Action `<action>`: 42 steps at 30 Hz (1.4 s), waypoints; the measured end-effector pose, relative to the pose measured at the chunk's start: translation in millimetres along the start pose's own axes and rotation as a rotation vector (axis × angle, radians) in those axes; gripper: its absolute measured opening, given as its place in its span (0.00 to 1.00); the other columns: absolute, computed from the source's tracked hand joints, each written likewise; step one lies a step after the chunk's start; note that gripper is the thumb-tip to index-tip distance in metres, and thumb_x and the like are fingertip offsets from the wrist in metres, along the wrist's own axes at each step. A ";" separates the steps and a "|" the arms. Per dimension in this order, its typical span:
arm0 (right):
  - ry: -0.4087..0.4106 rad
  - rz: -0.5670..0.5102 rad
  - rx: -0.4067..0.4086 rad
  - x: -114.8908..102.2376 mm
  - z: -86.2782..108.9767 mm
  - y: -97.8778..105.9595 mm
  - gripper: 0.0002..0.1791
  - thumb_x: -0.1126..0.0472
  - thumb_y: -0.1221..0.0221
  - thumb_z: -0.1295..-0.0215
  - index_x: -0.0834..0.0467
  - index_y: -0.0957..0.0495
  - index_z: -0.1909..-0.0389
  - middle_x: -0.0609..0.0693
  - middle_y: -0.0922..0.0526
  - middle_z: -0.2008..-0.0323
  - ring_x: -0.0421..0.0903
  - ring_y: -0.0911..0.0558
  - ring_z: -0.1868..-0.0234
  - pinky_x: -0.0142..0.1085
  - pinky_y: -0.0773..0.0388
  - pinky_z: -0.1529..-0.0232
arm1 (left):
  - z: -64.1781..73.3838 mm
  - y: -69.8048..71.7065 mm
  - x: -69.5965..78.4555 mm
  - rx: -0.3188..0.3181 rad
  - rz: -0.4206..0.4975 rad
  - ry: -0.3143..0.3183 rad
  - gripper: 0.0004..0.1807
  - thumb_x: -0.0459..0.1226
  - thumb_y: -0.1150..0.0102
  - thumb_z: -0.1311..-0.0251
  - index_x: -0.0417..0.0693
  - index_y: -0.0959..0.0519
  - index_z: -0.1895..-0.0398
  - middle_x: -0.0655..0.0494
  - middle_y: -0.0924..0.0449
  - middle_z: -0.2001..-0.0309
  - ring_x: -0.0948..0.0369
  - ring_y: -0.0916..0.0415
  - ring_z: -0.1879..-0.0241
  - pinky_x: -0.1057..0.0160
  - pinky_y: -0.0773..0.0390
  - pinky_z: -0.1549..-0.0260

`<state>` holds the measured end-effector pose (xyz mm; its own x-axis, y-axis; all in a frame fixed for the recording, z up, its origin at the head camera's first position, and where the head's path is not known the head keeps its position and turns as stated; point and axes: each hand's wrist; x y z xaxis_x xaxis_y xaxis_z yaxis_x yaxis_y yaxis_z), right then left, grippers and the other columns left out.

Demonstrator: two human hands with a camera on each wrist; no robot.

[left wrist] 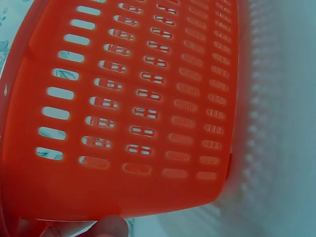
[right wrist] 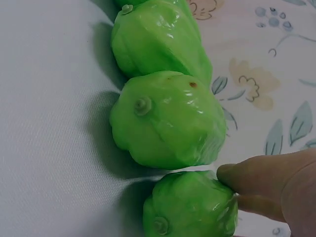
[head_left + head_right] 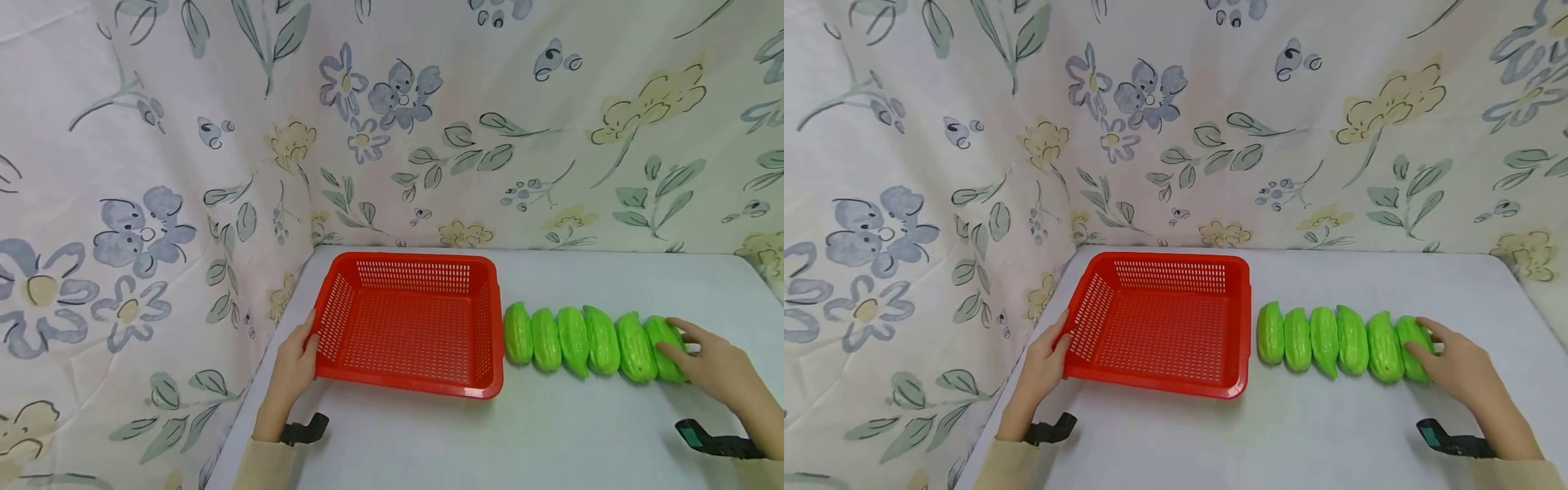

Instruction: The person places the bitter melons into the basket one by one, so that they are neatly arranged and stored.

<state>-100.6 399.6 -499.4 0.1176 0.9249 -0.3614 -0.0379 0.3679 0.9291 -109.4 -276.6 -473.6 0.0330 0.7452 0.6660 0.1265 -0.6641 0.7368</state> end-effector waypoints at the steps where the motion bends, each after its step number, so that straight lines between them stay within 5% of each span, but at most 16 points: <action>1: -0.007 0.001 0.009 -0.6 1.0 0.8 0.41 0.44 0.43 0.24 0.74 0.39 0.29 0.87 0.30 0.45 0.83 0.24 0.52 0.60 0.18 0.68 | 0.0 -0.4 -0.4 0.003 0.003 -0.002 0.30 0.35 0.54 0.21 0.50 0.40 0.18 0.42 0.20 0.40 0.52 0.24 0.60 0.64 0.24 0.69; 9: -0.031 0.000 0.111 -16.7 10.1 15.3 0.40 0.47 0.41 0.25 0.75 0.38 0.29 0.87 0.30 0.46 0.81 0.20 0.54 0.56 0.17 0.72 | -1.1 -3.2 -5.9 0.058 0.005 -0.030 0.30 0.33 0.52 0.23 0.49 0.37 0.19 0.42 0.19 0.39 0.51 0.24 0.56 0.54 0.23 0.56; 19: -0.032 -0.054 0.200 -43.4 17.5 47.9 0.39 0.49 0.41 0.25 0.73 0.39 0.27 0.87 0.30 0.45 0.81 0.20 0.53 0.56 0.18 0.73 | -1.1 -6.9 -8.5 0.071 0.022 -0.020 0.30 0.35 0.53 0.23 0.51 0.37 0.19 0.43 0.19 0.38 0.53 0.25 0.57 0.60 0.23 0.60; 27: -0.055 -0.175 0.241 -56.1 20.2 59.5 0.39 0.52 0.42 0.23 0.73 0.42 0.24 0.88 0.31 0.45 0.81 0.20 0.54 0.30 0.28 0.81 | 0.0 -7.0 -8.2 0.062 0.044 -0.009 0.31 0.36 0.54 0.22 0.54 0.39 0.18 0.45 0.20 0.38 0.53 0.25 0.59 0.62 0.24 0.62; 34: -0.017 -0.136 0.269 -90.9 19.8 60.3 0.38 0.46 0.41 0.25 0.69 0.35 0.26 0.83 0.25 0.44 0.79 0.19 0.53 0.43 0.22 0.78 | -0.7 -5.0 -6.7 0.074 0.060 -0.020 0.30 0.35 0.53 0.22 0.53 0.38 0.19 0.44 0.19 0.40 0.54 0.26 0.61 0.64 0.24 0.66; 37: 0.060 -0.218 0.267 -111.9 15.0 54.7 0.35 0.48 0.40 0.26 0.67 0.31 0.28 0.80 0.23 0.44 0.78 0.17 0.55 0.38 0.22 0.79 | -1.0 -5.7 -7.5 0.079 0.062 -0.024 0.30 0.33 0.53 0.23 0.52 0.37 0.19 0.44 0.18 0.40 0.54 0.26 0.61 0.65 0.24 0.66; 40: 0.116 -0.331 0.200 -133.5 9.5 50.0 0.34 0.48 0.41 0.25 0.64 0.31 0.26 0.78 0.22 0.42 0.67 0.11 0.61 0.33 0.21 0.76 | -2.0 -7.7 -9.3 0.085 0.060 -0.030 0.30 0.32 0.53 0.23 0.51 0.36 0.20 0.43 0.18 0.40 0.54 0.26 0.59 0.64 0.25 0.63; 42: 0.136 -0.398 0.143 -149.6 6.4 48.7 0.35 0.46 0.41 0.24 0.62 0.32 0.25 0.77 0.22 0.40 0.50 0.09 0.65 0.31 0.20 0.74 | -3.0 -9.0 -9.5 0.083 0.064 -0.034 0.30 0.32 0.53 0.23 0.52 0.36 0.20 0.43 0.18 0.40 0.54 0.25 0.58 0.62 0.25 0.61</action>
<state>-113.6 278.5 -399.6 -0.0367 0.7214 -0.6915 0.1229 0.6900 0.7133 -113.8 -277.9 -486.2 0.0767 0.7042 0.7058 0.2048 -0.7039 0.6801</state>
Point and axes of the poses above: each hand's wrist, its own z-axis away from the middle knuckle, its own y-axis out of the back of the hand, x = y × z
